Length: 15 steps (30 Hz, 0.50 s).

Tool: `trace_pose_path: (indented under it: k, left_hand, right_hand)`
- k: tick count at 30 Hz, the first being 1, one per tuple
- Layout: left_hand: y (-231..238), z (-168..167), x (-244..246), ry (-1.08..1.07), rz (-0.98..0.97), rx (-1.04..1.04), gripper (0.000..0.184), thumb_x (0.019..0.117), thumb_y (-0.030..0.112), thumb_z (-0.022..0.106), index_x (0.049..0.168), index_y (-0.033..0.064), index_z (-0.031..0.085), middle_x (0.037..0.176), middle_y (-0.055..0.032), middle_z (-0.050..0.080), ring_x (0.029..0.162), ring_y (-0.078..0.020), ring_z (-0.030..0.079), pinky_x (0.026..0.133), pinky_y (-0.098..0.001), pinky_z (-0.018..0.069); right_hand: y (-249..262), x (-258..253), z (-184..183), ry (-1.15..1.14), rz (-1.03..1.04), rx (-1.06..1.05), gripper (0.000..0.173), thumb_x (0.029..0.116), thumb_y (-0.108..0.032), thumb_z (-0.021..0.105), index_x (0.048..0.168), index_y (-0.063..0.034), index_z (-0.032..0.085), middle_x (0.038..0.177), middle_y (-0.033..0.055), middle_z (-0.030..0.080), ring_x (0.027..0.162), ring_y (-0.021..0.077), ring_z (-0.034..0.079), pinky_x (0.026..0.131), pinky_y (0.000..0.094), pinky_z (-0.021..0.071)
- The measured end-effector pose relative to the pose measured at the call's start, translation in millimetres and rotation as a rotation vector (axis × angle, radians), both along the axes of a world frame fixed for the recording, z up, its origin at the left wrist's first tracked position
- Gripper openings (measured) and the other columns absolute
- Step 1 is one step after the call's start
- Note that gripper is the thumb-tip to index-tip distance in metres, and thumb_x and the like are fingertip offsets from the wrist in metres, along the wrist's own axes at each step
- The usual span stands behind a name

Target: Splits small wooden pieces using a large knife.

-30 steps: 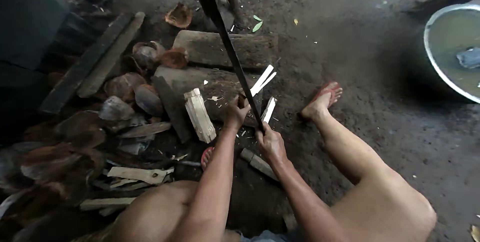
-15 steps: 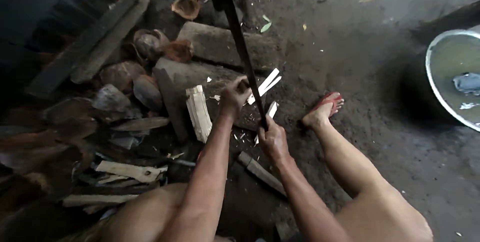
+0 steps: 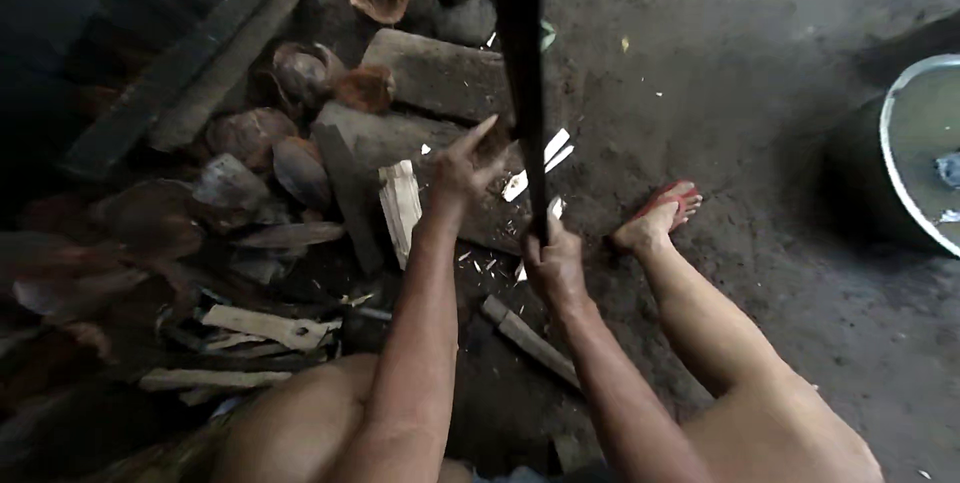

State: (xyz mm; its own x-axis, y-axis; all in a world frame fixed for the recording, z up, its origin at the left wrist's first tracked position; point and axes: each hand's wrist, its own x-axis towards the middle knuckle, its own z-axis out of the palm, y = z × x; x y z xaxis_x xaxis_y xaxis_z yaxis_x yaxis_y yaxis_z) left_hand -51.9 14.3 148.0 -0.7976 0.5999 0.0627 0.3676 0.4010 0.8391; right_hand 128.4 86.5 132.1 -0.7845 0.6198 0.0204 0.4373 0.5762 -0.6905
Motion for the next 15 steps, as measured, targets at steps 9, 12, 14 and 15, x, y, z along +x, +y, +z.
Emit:
trace_pose_path:
  k: [9,12,14,15]
  left_hand:
    - [-45,-110,26,-0.365,0.504,-0.301,0.064,0.0991,0.004,0.054,0.160,0.0089,0.033,0.146,-0.0224,0.056,0.130,-0.0372,0.059,0.109,-0.0545,0.0483]
    - [-45,-123,24,-0.364,0.575,-0.210,0.061,0.1008,0.005,0.050,0.159,0.0101,0.034,0.146,-0.0207,0.055,0.129,-0.0370,0.059,0.107,-0.0557,0.0497]
    - [-43,-127,22,-0.386,0.616,-0.181,0.061,0.1011,0.005,0.048,0.159,0.0124,0.034,0.146,-0.0176,0.057,0.129,-0.0355,0.060,0.106,-0.0553,0.0501]
    - [-41,-127,22,-0.401,0.627,-0.176,0.061,0.1011,0.005,0.047,0.160,0.0136,0.034,0.146,-0.0165,0.057,0.128,-0.0353,0.060,0.106,-0.0553,0.0503]
  right_hand:
    - [-6,-3,12,-0.067,-0.037,-0.037,0.031,0.1035,-0.026,0.051,0.114,-0.0041,0.070,0.076,0.0111,0.070,0.067,0.0258,0.069,0.064,0.0480,0.0574]
    - [4,-4,66,0.521,-0.019,0.079,0.033,0.1070,-0.032,0.052,0.097,-0.0038,0.065,0.063,0.0013,0.061,0.049,0.0120,0.059,0.046,0.0345,0.0523]
    - [14,-18,108,0.891,0.072,-0.018,0.024,0.1091,-0.030,0.052,0.101,-0.0089,0.060,0.066,-0.0013,0.062,0.050,0.0112,0.060,0.044,0.0344,0.0558]
    - [17,-24,117,0.982,0.089,-0.045,0.020,0.1094,-0.028,0.050,0.101,-0.0111,0.057,0.067,-0.0026,0.061,0.050,0.0108,0.060,0.044,0.0338,0.0565]
